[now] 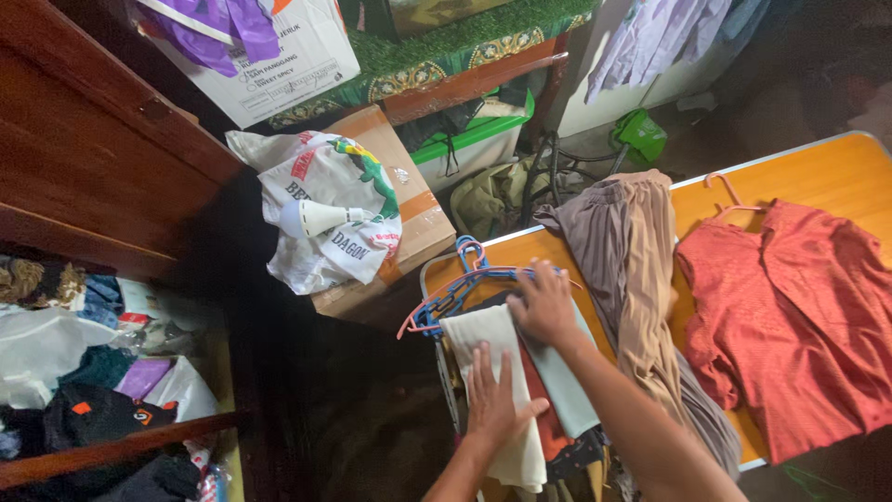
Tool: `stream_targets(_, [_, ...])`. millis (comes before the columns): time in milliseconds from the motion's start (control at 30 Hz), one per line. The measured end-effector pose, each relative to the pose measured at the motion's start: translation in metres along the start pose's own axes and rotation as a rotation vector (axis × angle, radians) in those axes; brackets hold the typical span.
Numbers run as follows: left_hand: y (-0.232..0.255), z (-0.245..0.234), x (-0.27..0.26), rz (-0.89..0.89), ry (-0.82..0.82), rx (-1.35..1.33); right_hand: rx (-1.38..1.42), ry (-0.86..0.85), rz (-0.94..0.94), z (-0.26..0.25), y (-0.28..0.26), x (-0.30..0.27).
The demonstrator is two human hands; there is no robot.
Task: The person removes several garments from a wardrobe, places them on a table, and folds them by hand. Items include a red top, a brown top, a green top, a beige top, a black top, a white top, an olive top, and a red skirt. The folded clothes are stacked on the table.
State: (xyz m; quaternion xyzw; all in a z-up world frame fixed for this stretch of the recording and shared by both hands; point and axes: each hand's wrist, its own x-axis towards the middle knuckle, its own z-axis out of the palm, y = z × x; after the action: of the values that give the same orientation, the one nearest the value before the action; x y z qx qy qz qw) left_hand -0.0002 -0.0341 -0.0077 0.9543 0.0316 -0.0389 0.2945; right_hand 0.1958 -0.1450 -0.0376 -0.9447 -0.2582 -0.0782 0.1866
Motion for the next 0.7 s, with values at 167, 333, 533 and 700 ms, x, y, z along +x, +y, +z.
stream_targets(167, [0.002, 0.006, 0.02, -0.084, -0.04, 0.012, -0.045, -0.112, -0.141, -0.012, -0.02, -0.044])
stream_targets(333, [0.011, 0.011, 0.011, -0.112, -0.055, 0.088, -0.05, -0.147, -0.125, -0.016, -0.024, -0.088])
stream_targets(533, [0.028, 0.02, -0.017, -0.138, -0.162, 0.147, -0.066, -0.232, -0.223, -0.038, -0.025, -0.135])
stream_targets(700, [0.041, 0.023, -0.041, -0.136, -0.155, 0.114, -0.099, -0.456, -0.297, -0.063, -0.029, -0.159])
